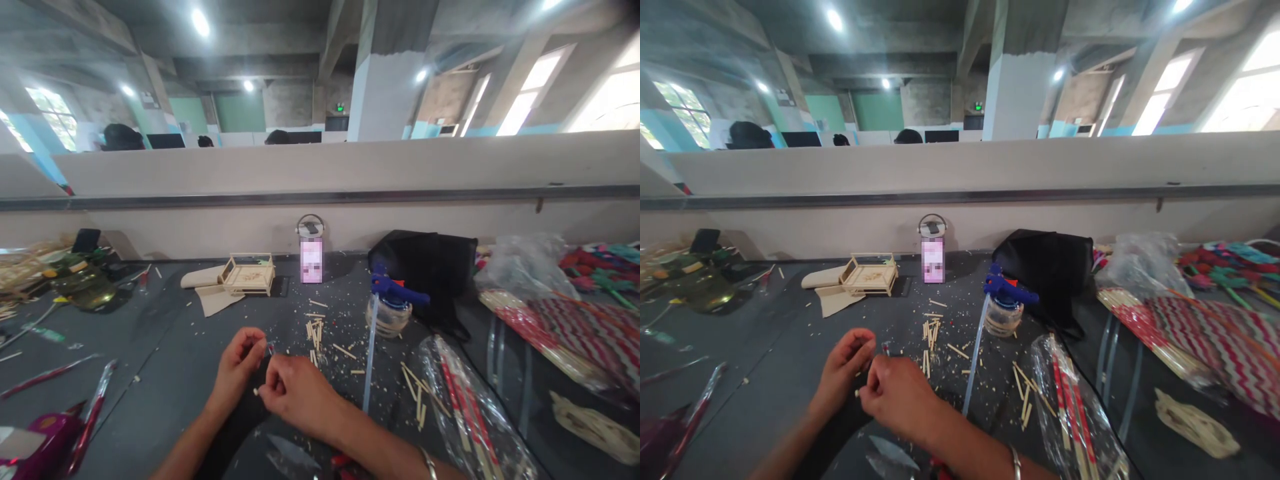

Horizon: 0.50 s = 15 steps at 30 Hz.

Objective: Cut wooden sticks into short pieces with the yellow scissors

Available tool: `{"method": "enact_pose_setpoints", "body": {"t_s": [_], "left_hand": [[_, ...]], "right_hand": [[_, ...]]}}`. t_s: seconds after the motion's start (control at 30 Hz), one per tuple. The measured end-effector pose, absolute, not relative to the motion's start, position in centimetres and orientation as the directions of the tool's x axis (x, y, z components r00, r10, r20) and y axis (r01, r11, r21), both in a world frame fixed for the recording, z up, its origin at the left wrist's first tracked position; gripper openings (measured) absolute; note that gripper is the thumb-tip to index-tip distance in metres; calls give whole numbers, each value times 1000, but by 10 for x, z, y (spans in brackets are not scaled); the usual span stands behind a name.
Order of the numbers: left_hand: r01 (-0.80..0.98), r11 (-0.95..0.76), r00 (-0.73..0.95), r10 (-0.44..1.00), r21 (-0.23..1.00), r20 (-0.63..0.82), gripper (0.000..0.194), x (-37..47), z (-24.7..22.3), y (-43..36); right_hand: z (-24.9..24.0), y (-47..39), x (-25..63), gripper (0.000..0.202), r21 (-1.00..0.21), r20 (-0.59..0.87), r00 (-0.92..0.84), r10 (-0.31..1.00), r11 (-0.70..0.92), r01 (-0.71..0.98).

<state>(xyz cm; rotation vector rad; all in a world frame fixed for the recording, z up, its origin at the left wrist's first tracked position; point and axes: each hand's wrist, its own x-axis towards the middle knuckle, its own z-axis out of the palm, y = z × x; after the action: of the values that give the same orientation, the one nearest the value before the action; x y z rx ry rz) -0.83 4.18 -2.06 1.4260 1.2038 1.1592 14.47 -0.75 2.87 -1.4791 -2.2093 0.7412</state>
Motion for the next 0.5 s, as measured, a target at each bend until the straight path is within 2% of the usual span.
{"method": "enact_pose_setpoints", "body": {"t_s": [0.13,0.27,0.37,0.5], "left_hand": [[107,-116,103,989,987,105,28,-7,-24,43],[114,-114,96,990,987,103,30,-5,-26,43],[115,-111,95,990,987,100,29,-5,-28,44],[93,-132,99,987,987,123,27,-6,-32,47]], "right_hand": [[52,6,161,10,-451,37,-405,914,377,809],[67,38,180,15,-208,12,-434,901,426,880],[62,70,191,24,-51,-19,-422,906,421,906],[45,107,200,27,87,-75,-416,906,421,903]]}}
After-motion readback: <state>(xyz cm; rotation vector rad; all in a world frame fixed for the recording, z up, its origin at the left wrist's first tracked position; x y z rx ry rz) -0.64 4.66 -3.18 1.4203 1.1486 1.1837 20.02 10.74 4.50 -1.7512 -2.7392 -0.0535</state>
